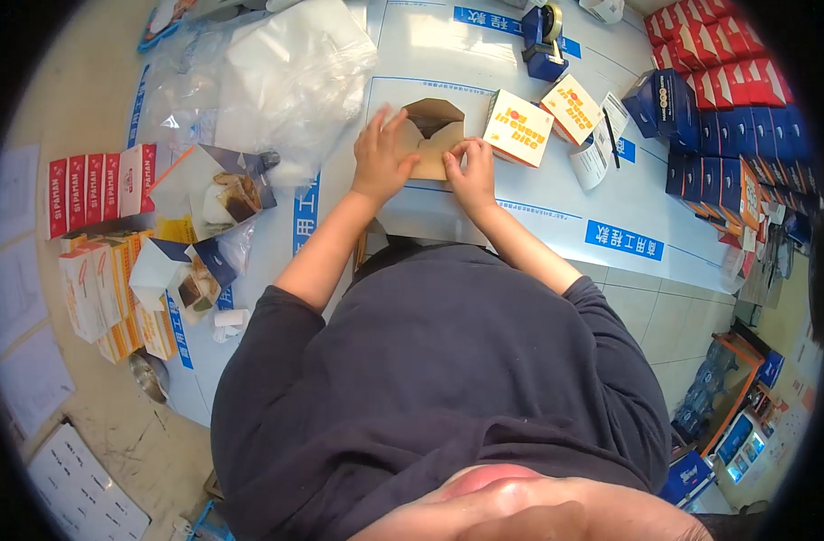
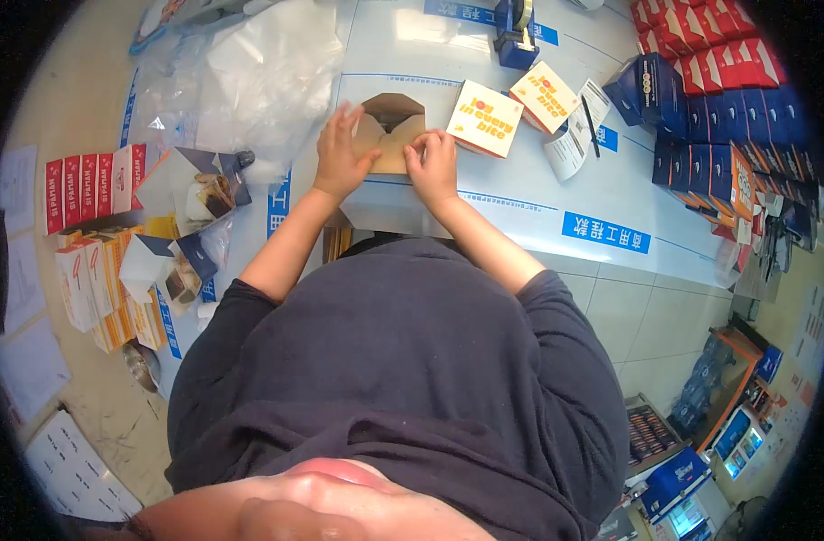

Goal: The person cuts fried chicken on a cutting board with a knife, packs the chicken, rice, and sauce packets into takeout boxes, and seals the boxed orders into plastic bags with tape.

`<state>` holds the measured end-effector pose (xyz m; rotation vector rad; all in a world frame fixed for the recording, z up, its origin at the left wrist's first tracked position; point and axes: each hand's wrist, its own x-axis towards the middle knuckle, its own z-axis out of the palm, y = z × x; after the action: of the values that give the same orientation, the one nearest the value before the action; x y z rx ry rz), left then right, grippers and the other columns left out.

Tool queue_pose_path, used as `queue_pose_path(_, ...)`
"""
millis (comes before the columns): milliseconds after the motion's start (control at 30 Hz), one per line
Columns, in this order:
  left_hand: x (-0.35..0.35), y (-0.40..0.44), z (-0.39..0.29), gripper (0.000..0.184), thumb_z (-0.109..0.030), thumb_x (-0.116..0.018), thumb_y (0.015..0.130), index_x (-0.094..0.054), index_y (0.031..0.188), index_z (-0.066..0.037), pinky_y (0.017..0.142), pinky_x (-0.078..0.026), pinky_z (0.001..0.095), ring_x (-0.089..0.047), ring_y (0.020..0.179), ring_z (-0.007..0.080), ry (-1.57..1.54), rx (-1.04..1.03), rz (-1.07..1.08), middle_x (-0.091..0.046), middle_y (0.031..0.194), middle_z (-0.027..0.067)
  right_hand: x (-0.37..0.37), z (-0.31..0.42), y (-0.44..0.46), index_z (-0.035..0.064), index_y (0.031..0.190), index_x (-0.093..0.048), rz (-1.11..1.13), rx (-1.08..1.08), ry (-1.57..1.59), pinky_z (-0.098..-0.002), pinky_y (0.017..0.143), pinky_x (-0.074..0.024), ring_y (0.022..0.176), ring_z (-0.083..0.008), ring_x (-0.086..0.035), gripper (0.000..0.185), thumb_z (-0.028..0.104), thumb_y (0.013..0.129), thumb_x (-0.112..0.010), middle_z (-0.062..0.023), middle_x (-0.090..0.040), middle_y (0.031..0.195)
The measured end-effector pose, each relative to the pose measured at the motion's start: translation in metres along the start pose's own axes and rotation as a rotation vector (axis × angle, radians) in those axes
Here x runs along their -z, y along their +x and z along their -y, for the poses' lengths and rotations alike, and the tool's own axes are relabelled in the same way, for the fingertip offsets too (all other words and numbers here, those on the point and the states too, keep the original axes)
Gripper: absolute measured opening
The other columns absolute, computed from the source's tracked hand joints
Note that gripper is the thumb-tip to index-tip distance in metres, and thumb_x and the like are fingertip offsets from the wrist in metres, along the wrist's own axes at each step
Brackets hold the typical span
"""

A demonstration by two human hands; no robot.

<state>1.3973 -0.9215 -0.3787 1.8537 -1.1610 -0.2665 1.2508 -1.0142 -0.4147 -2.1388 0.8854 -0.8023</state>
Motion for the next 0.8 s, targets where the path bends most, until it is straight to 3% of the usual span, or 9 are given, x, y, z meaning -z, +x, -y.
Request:
queue_pose_path(67,0.004,0.009,-0.005,0.065,-0.018,-0.07,0.069,-0.042,0.128,-0.009,0.093,-0.033,0.0429,-0.051,0.105,0.0251,0.243,-0.226,-0.191,-0.057,0.11,0.0052,0.002,-0.004,-0.002,0.0046,0.086,-0.05,0.031,-0.036,0.111,-0.0407,0.088,-0.0371,0.104,-0.0341,-0.044,0.019,0.014,0.077,-0.064,-0.0188,-0.049,0.099)
queue_pose_path(133,0.012,0.018,0.004,0.065,-0.02,-0.071,0.067,-0.044,0.126,-0.01,0.093,-0.03,0.0445,-0.05,0.105,0.0249,0.034,-0.268,0.129,-0.057,0.104,0.0038,0.009,-0.003,0.002,0.0041,0.088,-0.052,0.052,0.063,0.012,-0.039,0.086,-0.0397,0.101,-0.0337,-0.047,0.018,0.015,0.078,-0.063,-0.0172,-0.05,0.1)
queue_pose_path(167,0.026,0.017,-0.005,0.061,-0.022,-0.071,0.067,-0.048,0.122,-0.01,0.092,-0.03,0.0431,-0.05,0.105,0.0253,0.32,-0.352,0.257,-0.057,0.105,0.0038,0.015,-0.003,0.005,0.0041,0.088,-0.052,0.056,0.066,0.008,-0.039,0.086,-0.0397,0.101,-0.0337,-0.047,0.018,0.015,0.078,-0.063,-0.0172,-0.05,0.1)
queue_pose_path(267,0.032,0.001,0.001,0.054,-0.026,-0.068,0.07,-0.051,0.118,-0.008,0.091,-0.034,0.0418,-0.05,0.106,0.0279,0.505,-0.408,0.393,-0.056,0.11,0.0079,0.032,-0.003,0.027,0.005,0.089,-0.053,0.305,0.127,0.069,-0.0382,0.085,-0.0413,0.099,-0.0319,-0.05,0.018,0.016,0.079,-0.063,-0.0149,-0.052,0.102)
queue_pose_path(400,0.02,0.015,0.004,0.051,-0.028,-0.062,0.077,-0.048,0.12,-0.006,0.091,-0.037,0.0427,-0.05,0.106,0.031,0.233,-0.361,0.306,-0.053,0.117,0.0139,0.035,0.002,0.036,0.0064,0.09,-0.056,0.449,0.162,0.024,-0.0367,0.087,-0.042,0.102,-0.0316,-0.05,0.019,0.02,0.079,-0.064,-0.0137,-0.051,0.108)
queue_pose_path(467,0.014,0.011,0.008,0.051,-0.028,-0.054,0.083,-0.042,0.126,-0.005,0.092,-0.037,0.0439,-0.048,0.108,0.035,0.077,-0.188,0.374,-0.048,0.122,0.0188,0.034,0.008,0.029,0.0055,0.092,-0.057,0.446,0.134,0.104,-0.0373,0.089,-0.0419,0.104,-0.0337,-0.049,0.018,0.019,0.081,-0.062,-0.0152,-0.047,0.116)
queue_pose_path(533,0.008,-0.003,0.011,0.051,-0.027,-0.052,0.084,-0.039,0.128,-0.005,0.091,-0.039,0.0435,-0.049,0.107,0.0356,0.134,-0.212,0.375,-0.047,0.123,0.0195,0.038,0.008,0.022,0.005,0.094,-0.057,0.484,0.114,0.094,-0.037,0.086,-0.0443,0.106,-0.0324,-0.049,0.02,0.02,0.082,-0.062,-0.016,-0.042,0.123)
queue_pose_path(633,0.01,-0.023,-0.011,0.053,-0.025,-0.049,0.085,-0.035,0.132,-0.005,0.087,-0.043,0.0425,-0.051,0.105,0.0358,0.282,-0.155,0.401,-0.047,0.123,0.0206,0.054,-0.005,0.016,0.0048,0.094,-0.058,0.693,-0.236,0.632,-0.0339,0.08,-0.0481,0.107,-0.0245,-0.05,0.024,0.024,0.082,-0.063,-0.0145,-0.04,0.126)
queue_pose_path(800,-0.006,-0.032,-0.015,0.059,-0.021,-0.051,0.08,-0.033,0.134,-0.006,0.079,-0.047,0.0426,-0.054,0.099,0.0352,0.265,-0.036,0.443,-0.048,0.121,0.0205,0.06,0.01,0.015,0.0037,0.084,-0.059,0.6,-0.106,0.426,-0.0354,0.086,-0.0435,0.106,-0.025,-0.05,0.019,0.022,0.082,-0.063,-0.0145,-0.043,0.124)
